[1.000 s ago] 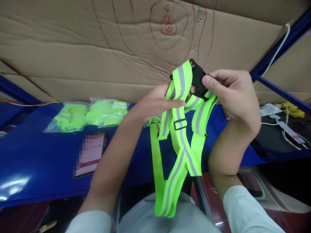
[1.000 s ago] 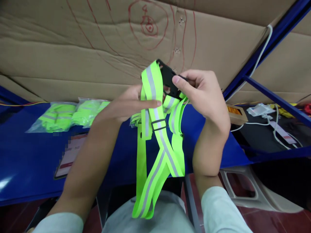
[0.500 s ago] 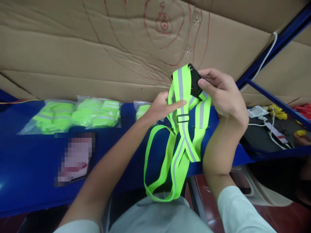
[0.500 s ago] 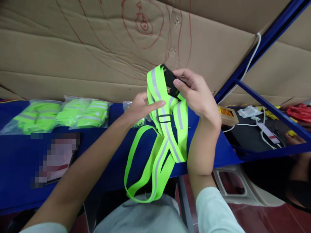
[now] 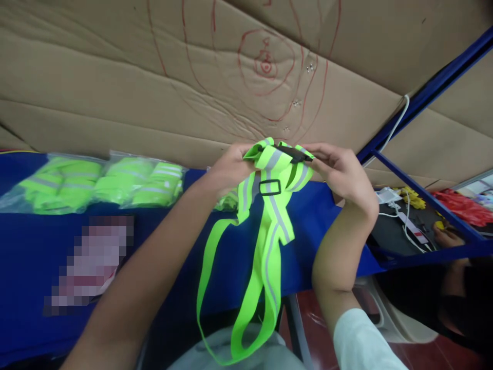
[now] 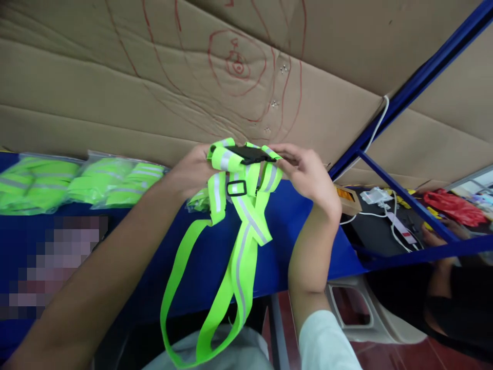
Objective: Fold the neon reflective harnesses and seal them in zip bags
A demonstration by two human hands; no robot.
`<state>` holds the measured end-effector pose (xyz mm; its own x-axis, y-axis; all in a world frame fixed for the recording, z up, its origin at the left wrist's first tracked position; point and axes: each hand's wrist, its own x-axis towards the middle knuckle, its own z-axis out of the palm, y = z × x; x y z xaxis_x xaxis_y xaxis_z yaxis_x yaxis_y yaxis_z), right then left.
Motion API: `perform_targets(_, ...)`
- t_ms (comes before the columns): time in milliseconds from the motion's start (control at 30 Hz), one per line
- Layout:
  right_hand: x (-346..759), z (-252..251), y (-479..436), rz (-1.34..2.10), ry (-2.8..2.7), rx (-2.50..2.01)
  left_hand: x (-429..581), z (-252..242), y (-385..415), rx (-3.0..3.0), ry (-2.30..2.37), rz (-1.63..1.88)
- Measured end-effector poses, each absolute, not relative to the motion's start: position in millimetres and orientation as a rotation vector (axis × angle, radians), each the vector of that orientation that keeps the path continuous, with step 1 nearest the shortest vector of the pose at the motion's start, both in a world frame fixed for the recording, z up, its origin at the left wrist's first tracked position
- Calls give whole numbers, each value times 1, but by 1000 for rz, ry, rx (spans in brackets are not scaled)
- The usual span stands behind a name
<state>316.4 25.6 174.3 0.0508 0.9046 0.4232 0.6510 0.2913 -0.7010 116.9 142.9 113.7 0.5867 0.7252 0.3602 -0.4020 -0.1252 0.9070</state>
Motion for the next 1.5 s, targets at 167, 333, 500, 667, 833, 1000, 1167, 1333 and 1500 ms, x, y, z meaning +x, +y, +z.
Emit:
perform_targets(167, 303, 165, 42, -74, -1788, -1606, 113, 110, 146, 1485, 359, 840)
perform_targets(333, 298, 158, 57, -258, -1850, -1623, 117, 105, 146, 1331, 324, 831)
perform_targets(500, 301, 154, 67, -592, -1766, -1409, 106, 113, 155, 1108, 246, 848)
perform_targets(667, 289, 151, 70, -573, -1741, -1363, 91, 122, 161, 1093, 223, 844)
perform_targets(833, 276, 146, 75, -260, -1817, -1446, 94, 121, 160, 1047, 179, 809)
perform_targets(1000, 281, 144, 76, -102, -1856, -1510, 91, 122, 159, 1163, 236, 865)
perform_targets(1167, 297, 155, 62, 109, -1862, -1435, 88, 126, 161, 1455, 292, 940)
perform_targets(1333, 294, 167, 40, 125, -1820, -1461, 96, 124, 161, 1543, 284, 1053)
perform_targets(1500, 286, 171, 34, 340, -2046, -1411, 95, 129, 152, 1631, 288, 950)
